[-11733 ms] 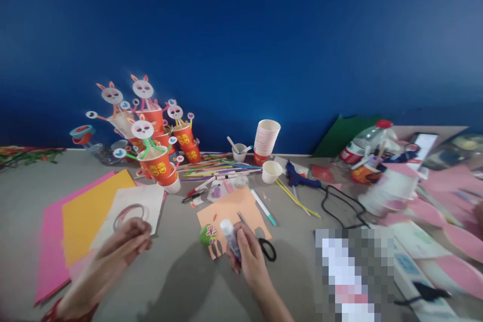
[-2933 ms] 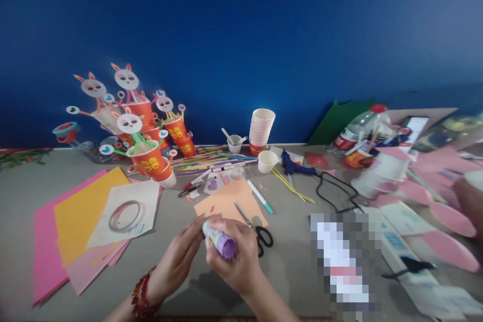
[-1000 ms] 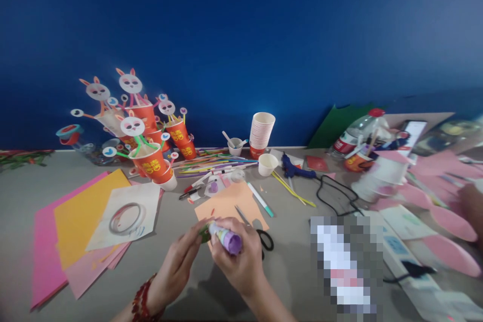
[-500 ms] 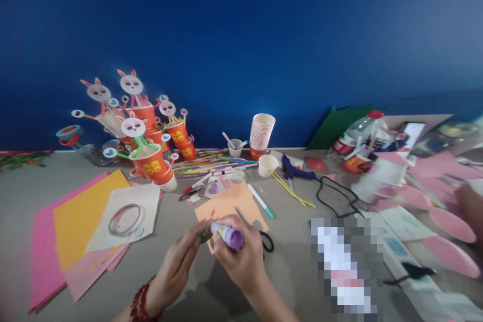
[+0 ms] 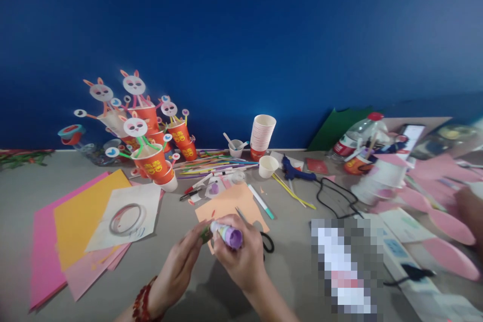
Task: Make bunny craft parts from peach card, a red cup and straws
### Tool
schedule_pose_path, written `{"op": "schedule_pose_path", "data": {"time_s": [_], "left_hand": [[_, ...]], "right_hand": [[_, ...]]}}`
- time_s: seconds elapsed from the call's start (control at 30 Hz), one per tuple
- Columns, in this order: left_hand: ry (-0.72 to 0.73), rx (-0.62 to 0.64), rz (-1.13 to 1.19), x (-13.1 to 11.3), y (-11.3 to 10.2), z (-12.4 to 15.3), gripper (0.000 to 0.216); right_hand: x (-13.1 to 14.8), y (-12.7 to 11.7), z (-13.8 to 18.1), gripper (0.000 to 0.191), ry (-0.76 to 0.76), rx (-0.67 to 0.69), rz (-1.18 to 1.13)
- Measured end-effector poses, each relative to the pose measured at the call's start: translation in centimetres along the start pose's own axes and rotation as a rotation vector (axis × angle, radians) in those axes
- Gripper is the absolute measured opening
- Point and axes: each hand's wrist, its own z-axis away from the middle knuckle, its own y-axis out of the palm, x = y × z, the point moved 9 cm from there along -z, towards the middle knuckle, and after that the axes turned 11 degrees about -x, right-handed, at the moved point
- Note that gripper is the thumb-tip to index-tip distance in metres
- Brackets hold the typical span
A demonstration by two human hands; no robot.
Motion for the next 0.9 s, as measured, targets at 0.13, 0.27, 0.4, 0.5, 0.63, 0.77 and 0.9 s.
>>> {"op": "schedule_pose_path", "data": {"time_s": [0.13,0.27,0.4,0.5,0.63,0.77,0.9], "left_hand": [[0.025,-0.016,0.021,-0.5,-0.1,-0.2,0.044],[-0.009,-0.017,0.043,0.0,0.0,-0.2,0.042],[-0.026,-0.019,0.053,0.5,0.0,0.0,0.043],[-0.047,-0.032,0.072,0.6,-0.2,0.1,0.043],[-0.12,-0.048,0.107,1.2,-0.6,0.5,0.043],[-0.188,-0.203,0.106,3.3,-2.0,1.4,0.039],[-0.352,-0.342,0.229,6.4,-2.6,2.3,0.036]], "right_hand": [[0.6,0.3,0.2,0.021,-0.037,0.012,-0.004],[0.6,0.4,0.3,0.022,-0.031,0.012,0.02],[0.7,0.5,0.3,0.021,-0.042,0.009,0.026],[0.9,0.5,0.2,0.021,-0.069,0.009,0.025],[-0.4,-0.9,0.0,0.018,-0.047,-0.043,0.089],[-1.7,-4.4,0.0,0.017,0.024,-0.25,0.007],[-4.4,-5.3,0.5,0.013,0.3,-0.321,-0.233]]}}
